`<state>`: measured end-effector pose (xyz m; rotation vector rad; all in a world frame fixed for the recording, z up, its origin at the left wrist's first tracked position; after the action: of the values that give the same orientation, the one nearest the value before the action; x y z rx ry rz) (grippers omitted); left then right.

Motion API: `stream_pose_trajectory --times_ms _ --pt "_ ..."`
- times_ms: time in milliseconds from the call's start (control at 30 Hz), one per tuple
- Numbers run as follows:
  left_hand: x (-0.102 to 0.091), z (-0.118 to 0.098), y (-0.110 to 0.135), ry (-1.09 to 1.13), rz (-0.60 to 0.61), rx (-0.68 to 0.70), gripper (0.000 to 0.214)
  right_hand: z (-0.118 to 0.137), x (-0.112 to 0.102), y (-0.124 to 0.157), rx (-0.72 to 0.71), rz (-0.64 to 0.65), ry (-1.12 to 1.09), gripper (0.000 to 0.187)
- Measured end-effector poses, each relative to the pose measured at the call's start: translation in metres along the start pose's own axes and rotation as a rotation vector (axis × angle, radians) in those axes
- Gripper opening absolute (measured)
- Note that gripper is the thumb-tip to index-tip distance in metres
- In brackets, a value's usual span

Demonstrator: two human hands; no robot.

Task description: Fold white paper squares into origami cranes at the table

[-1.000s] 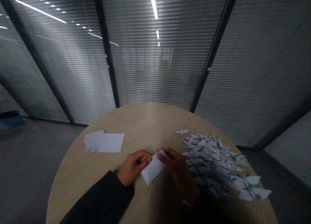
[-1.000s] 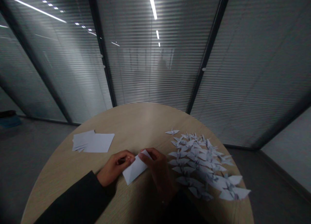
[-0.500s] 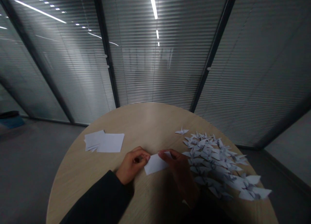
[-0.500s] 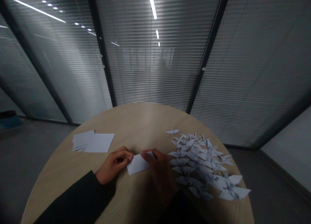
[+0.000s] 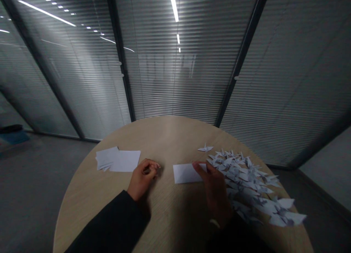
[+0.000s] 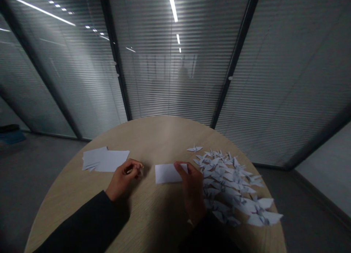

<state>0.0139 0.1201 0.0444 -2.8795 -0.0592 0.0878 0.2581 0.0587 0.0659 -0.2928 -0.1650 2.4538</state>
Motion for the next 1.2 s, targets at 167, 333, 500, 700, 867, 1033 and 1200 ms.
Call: stream_pose_trajectory --times_ms 167,333,500,700,867,1033,1200 --pt "0.017 0.003 0.009 0.139 0.105 -0.117 0.033 -0.017 0.02 0.007 0.1 0.109 -0.048 0.04" --pt "0.043 0.009 0.024 0.028 0.343 -0.17 0.027 -0.019 0.046 0.023 0.081 0.248 -0.081 0.034" --pt "0.037 0.014 0.021 -0.085 0.305 -0.108 0.027 -0.014 0.051 0.027 0.02 0.313 0.007 0.032" --pt "0.034 0.009 0.02 -0.094 0.277 -0.096 0.025 -0.012 0.051 0.025 -0.022 0.311 0.082 0.029" --pt "0.032 0.004 0.019 -0.005 0.242 -0.136 0.024 -0.011 0.053 0.026 -0.023 0.333 0.059 0.025" --pt "0.028 0.003 0.017 0.048 0.192 -0.155 0.026 -0.011 0.055 0.028 -0.013 0.345 0.057 0.019" --pt "0.019 -0.004 0.013 0.059 0.124 -0.141 0.027 -0.01 0.055 0.027 -0.013 0.327 0.022 0.018"
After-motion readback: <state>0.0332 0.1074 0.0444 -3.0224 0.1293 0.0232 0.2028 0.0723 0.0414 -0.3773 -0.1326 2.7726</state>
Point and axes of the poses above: each hand's wrist, its own y-axis away from the middle knuckle, its own x-axis out of the palm, z = x × y, the point moved 10 cm from there along -y, towards the middle knuckle, and after that the axes turned 8 degrees about -z, right-handed, at the moved point
